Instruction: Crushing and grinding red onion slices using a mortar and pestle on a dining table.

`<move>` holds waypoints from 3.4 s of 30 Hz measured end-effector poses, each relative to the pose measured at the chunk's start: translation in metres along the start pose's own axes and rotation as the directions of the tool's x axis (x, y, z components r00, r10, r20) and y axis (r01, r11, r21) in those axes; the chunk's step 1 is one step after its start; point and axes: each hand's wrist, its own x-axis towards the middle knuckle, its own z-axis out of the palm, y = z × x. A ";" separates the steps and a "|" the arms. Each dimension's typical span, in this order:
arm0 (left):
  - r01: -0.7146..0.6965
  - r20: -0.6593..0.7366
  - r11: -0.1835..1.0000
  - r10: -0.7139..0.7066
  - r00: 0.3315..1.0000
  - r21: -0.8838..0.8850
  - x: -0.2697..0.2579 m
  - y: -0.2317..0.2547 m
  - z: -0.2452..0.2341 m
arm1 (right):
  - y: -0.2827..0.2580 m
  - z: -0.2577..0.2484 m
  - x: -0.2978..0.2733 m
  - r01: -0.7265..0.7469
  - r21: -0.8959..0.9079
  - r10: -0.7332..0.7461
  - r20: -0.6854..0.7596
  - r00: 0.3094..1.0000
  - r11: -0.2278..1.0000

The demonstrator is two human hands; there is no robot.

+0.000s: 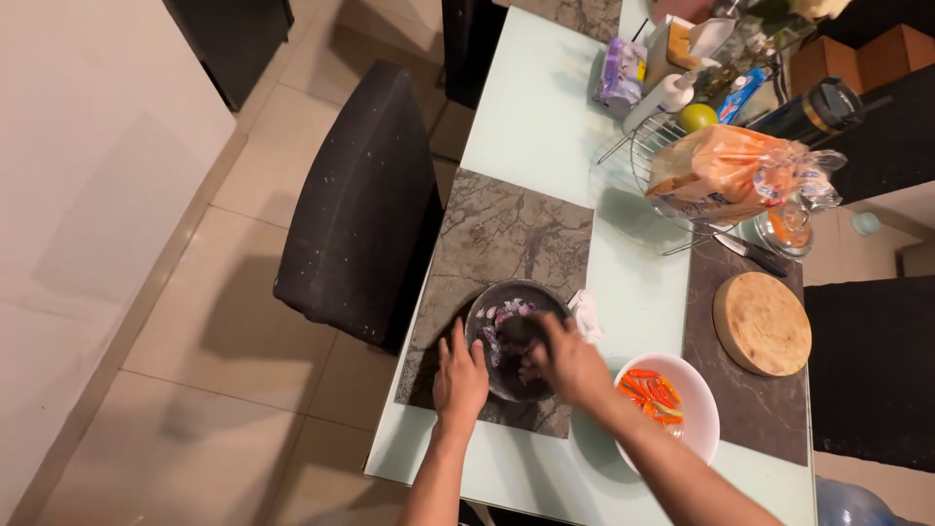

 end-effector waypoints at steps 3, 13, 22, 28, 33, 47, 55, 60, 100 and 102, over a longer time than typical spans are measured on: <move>-0.001 0.032 0.999 -0.001 0.999 0.043 -0.003 0.005 -0.005 | -0.020 -0.037 0.025 -0.080 0.026 0.079 0.008 0.997 0.996; -0.051 0.028 0.999 0.051 0.998 0.017 -0.008 0.007 -0.008 | -0.001 0.023 0.001 -0.032 -0.035 0.037 0.149 0.988 0.999; -0.057 0.014 0.995 0.058 0.998 -0.079 -0.011 0.011 -0.006 | -0.005 0.031 0.008 0.011 0.002 -0.011 0.061 0.998 1.000; -0.005 0.044 0.999 0.007 0.999 -0.042 -0.014 0.016 -0.011 | -0.021 0.006 0.018 -0.099 -0.088 0.112 0.148 0.983 0.991; 0.015 0.093 0.978 0.005 0.996 -0.209 -0.008 0.009 -0.022 | -0.032 -0.013 0.015 -0.138 0.175 0.093 0.244 0.965 0.975; -0.039 0.096 0.967 0.065 0.993 -0.251 -0.005 0.003 -0.019 | -0.057 0.015 0.005 -0.071 0.042 0.067 0.084 0.994 0.997; 0.114 0.199 0.937 -0.049 0.979 -0.330 -0.010 0.018 -0.034 | -0.034 0.006 0.027 -0.143 0.044 0.137 0.113 0.984 0.989; 0.169 0.236 0.933 -0.095 0.967 -0.318 -0.010 0.020 -0.036 | -0.057 -0.012 0.012 -0.252 0.185 0.218 0.187 0.958 0.950; 0.037 0.170 0.950 0.017 0.985 -0.309 -0.010 0.022 -0.037 | -0.023 0.005 0.016 -0.129 0.150 0.116 0.092 0.989 0.980; 0.048 0.197 0.946 0.018 0.980 -0.322 -0.011 0.022 -0.039 | -0.030 -0.002 0.011 -0.113 0.277 0.092 0.089 0.992 0.954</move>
